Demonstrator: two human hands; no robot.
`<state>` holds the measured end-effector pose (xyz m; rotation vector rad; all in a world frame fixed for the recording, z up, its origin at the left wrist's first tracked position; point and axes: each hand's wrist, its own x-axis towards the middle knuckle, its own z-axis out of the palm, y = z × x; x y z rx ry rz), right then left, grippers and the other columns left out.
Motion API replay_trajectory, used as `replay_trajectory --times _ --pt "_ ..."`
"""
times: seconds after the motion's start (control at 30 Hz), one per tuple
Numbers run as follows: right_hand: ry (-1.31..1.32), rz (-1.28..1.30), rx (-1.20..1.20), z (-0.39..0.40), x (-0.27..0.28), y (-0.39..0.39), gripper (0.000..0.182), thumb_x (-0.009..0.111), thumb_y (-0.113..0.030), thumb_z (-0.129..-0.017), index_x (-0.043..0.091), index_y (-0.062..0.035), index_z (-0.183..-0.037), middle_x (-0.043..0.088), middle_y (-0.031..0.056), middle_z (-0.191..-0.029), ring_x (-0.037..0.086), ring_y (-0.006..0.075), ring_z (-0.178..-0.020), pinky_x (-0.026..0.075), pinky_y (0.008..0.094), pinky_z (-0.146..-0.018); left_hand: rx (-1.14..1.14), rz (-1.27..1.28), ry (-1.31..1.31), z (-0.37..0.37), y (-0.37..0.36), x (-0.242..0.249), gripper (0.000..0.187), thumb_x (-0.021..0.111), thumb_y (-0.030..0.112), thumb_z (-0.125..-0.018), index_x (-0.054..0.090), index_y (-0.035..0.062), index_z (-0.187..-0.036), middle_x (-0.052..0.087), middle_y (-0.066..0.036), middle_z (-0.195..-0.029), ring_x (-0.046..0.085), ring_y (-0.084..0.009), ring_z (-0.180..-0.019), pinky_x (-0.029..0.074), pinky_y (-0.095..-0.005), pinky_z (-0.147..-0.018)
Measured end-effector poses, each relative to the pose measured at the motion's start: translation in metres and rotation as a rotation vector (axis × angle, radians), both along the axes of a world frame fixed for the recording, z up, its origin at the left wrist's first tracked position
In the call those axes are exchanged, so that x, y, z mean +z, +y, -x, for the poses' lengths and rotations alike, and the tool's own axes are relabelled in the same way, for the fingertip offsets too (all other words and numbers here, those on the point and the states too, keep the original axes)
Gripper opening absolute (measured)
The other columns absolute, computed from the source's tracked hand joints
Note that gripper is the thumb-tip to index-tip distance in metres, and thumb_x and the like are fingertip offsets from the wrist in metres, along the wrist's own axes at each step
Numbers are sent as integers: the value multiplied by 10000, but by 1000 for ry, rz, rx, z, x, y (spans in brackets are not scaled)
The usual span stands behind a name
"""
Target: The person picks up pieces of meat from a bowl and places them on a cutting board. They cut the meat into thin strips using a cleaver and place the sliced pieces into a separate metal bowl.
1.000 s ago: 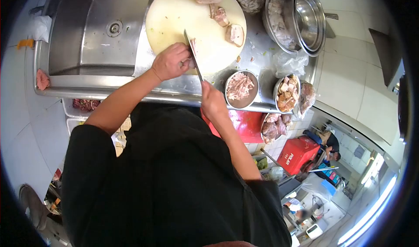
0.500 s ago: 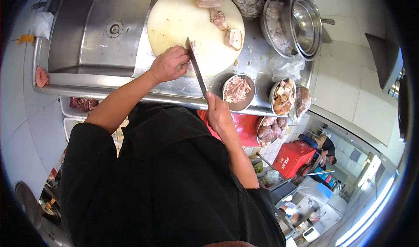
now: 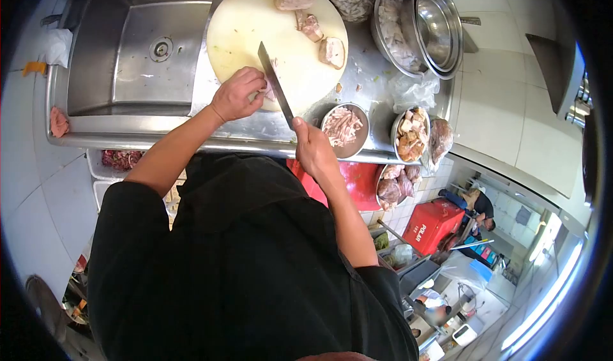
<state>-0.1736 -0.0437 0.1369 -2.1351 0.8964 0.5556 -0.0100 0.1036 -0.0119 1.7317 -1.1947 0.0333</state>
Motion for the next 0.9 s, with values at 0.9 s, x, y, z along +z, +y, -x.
replay_trajectory --times 0.9 --pt "-114 29 75 8 -51 13 608 325 -470 -1113 691 5 -1215 671 367 -1049 615 559 -1067 477 587 -936 50 -42 21 4 3 -9 140 723 10 -787 672 0 -916 666 -152 -999 644 -335 -920 539 -405 -822"
